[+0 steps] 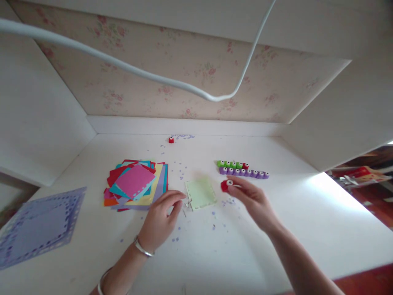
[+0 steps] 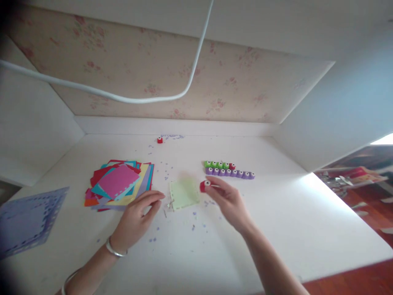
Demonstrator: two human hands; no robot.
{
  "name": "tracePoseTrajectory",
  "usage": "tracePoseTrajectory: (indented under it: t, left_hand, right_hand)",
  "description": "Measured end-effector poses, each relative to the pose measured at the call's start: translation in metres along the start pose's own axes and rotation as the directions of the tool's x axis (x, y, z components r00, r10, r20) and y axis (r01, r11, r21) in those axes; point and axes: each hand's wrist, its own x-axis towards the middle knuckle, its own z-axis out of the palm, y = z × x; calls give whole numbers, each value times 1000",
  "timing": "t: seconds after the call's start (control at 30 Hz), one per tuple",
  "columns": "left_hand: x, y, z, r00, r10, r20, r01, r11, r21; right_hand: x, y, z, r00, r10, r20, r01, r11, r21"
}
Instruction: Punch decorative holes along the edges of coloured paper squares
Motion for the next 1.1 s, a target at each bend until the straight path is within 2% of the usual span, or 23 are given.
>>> tracePoseTrajectory:
  t: [0.1,0.23,0.3,0.4,0.47,0.53,0.7,0.93,1.1]
  left_hand:
    - [1,-9,-1,999,51,1,-51,990,133]
    - [-4,-8,6,982,149,116,-174,953,248]
    - [-5,-5,9,970,167,174,-212,934,287]
    - [-6,0,9,962,161,218,-230,912,341]
    - [-5,0,7,955,167,244,-251,894,371]
    - [-5,-1,6,941,186,281,-290,871,395]
    - [-6,-8,9,912,208,353,-358,822,442]
    - [-6,-8,13,945,164,283,-290,823,489]
    - [-7,-4,13,961,114,252,-228,842,489]
  right_hand:
    - [34,-13,-49,977,-52,-207,49,999,-20]
    - [87,-23,-108,947,-97,-307,21,971,-240]
    - [110,-20,-130,935,-94,-341,-66,901,-429]
    - [133,-10,-151,937,-125,-326,-151,695,-703]
    - [142,-4,-155,942,-150,-302,-163,581,-798]
    - [147,0,-155,950,-151,-274,-164,507,-846]
    - [153,1,-148,973,-58,-221,-197,279,-940]
    - [150,9,-151,968,74,-241,-250,166,-954]
    - [147,8,-148,968,166,-190,-204,72,-976]
